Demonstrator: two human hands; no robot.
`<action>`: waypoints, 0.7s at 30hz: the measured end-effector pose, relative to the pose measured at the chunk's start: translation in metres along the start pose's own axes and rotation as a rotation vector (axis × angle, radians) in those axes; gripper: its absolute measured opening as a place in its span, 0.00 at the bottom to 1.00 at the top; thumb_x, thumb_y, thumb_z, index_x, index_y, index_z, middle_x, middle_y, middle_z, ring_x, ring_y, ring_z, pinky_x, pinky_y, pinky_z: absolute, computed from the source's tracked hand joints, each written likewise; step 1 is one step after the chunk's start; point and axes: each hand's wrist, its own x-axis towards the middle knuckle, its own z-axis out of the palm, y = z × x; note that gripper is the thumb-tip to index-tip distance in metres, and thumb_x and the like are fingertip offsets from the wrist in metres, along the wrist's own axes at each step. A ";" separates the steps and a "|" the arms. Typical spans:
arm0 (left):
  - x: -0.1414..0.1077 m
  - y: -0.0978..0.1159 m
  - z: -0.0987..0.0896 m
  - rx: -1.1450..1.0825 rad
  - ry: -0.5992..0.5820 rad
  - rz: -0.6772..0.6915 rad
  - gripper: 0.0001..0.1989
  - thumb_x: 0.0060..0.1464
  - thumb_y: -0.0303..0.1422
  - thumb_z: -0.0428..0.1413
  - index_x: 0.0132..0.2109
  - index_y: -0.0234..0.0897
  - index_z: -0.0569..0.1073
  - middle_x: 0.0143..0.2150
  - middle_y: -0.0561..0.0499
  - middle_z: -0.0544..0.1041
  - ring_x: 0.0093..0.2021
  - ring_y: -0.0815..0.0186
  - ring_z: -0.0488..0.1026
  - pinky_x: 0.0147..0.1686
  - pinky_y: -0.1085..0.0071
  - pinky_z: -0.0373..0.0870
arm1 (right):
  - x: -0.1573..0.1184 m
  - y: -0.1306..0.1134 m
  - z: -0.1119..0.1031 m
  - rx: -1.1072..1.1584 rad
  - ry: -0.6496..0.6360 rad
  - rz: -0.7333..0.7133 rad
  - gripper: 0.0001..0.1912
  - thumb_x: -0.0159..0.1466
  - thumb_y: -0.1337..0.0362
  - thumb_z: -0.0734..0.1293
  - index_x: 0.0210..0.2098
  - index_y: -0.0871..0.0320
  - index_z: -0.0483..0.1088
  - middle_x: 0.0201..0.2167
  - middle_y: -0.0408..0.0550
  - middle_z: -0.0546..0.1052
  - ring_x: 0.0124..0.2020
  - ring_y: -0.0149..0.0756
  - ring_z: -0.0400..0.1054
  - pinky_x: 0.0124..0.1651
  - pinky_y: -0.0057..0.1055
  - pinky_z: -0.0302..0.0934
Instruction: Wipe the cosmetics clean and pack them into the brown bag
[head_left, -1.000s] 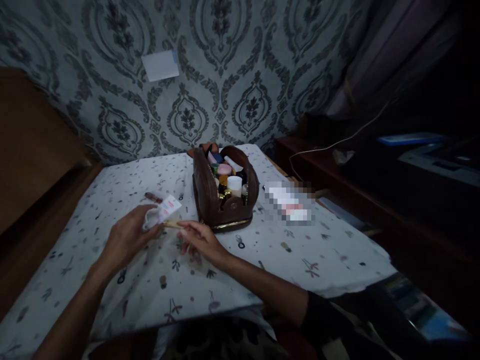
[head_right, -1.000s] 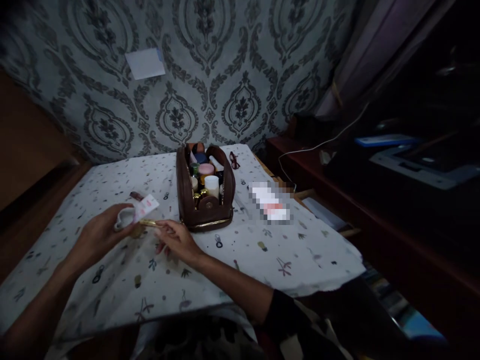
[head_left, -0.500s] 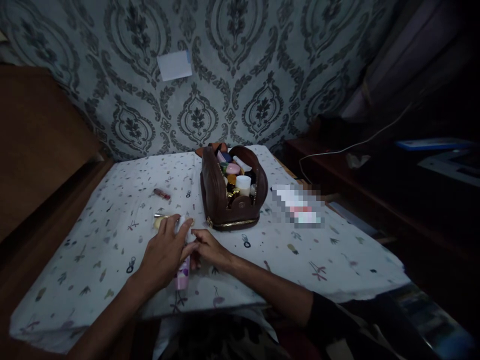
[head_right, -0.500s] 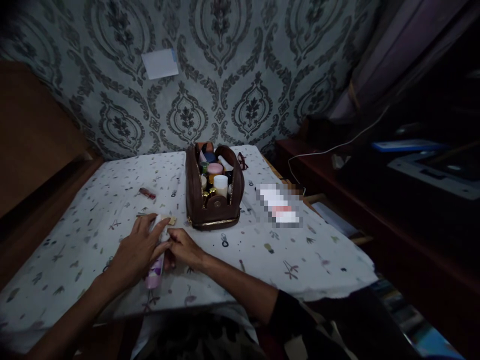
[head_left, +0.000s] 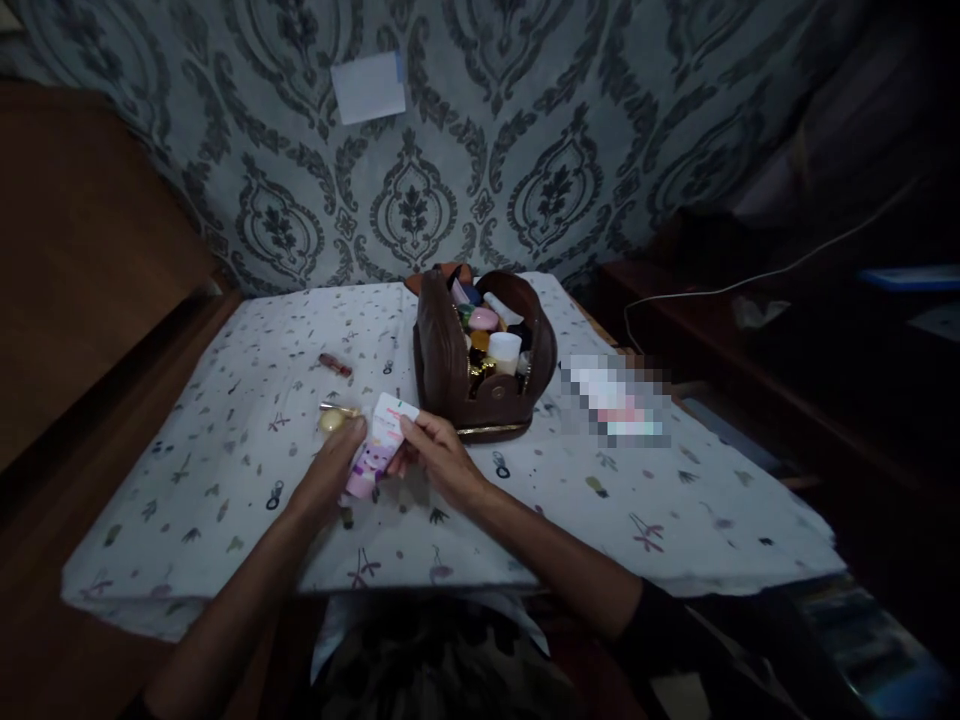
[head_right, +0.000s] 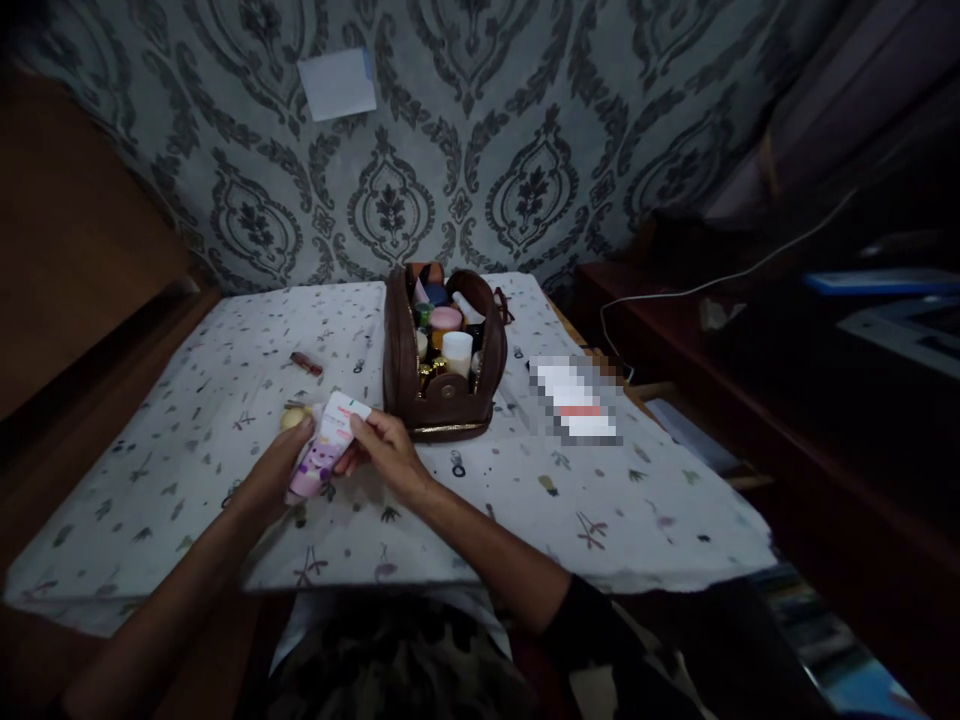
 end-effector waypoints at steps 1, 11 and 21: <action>-0.005 -0.001 -0.001 -0.036 -0.046 -0.034 0.29 0.49 0.54 0.60 0.44 0.30 0.75 0.31 0.48 0.78 0.26 0.65 0.73 0.23 0.73 0.68 | 0.000 -0.001 0.000 0.001 0.010 -0.003 0.22 0.60 0.45 0.69 0.32 0.60 0.69 0.19 0.40 0.73 0.18 0.27 0.68 0.23 0.23 0.63; -0.025 0.004 -0.019 0.207 -0.121 -0.035 0.26 0.48 0.54 0.61 0.39 0.33 0.72 0.21 0.53 0.73 0.15 0.71 0.66 0.12 0.78 0.53 | -0.007 -0.020 0.003 -0.079 -0.084 0.000 0.19 0.58 0.50 0.72 0.33 0.60 0.69 0.23 0.40 0.75 0.20 0.27 0.70 0.21 0.21 0.61; 0.009 0.066 0.030 0.516 -0.050 0.406 0.20 0.62 0.46 0.50 0.43 0.35 0.76 0.26 0.52 0.75 0.24 0.68 0.70 0.24 0.74 0.64 | -0.032 -0.146 -0.026 -0.480 0.335 -0.475 0.14 0.63 0.53 0.69 0.33 0.57 0.68 0.22 0.40 0.74 0.20 0.28 0.69 0.24 0.24 0.65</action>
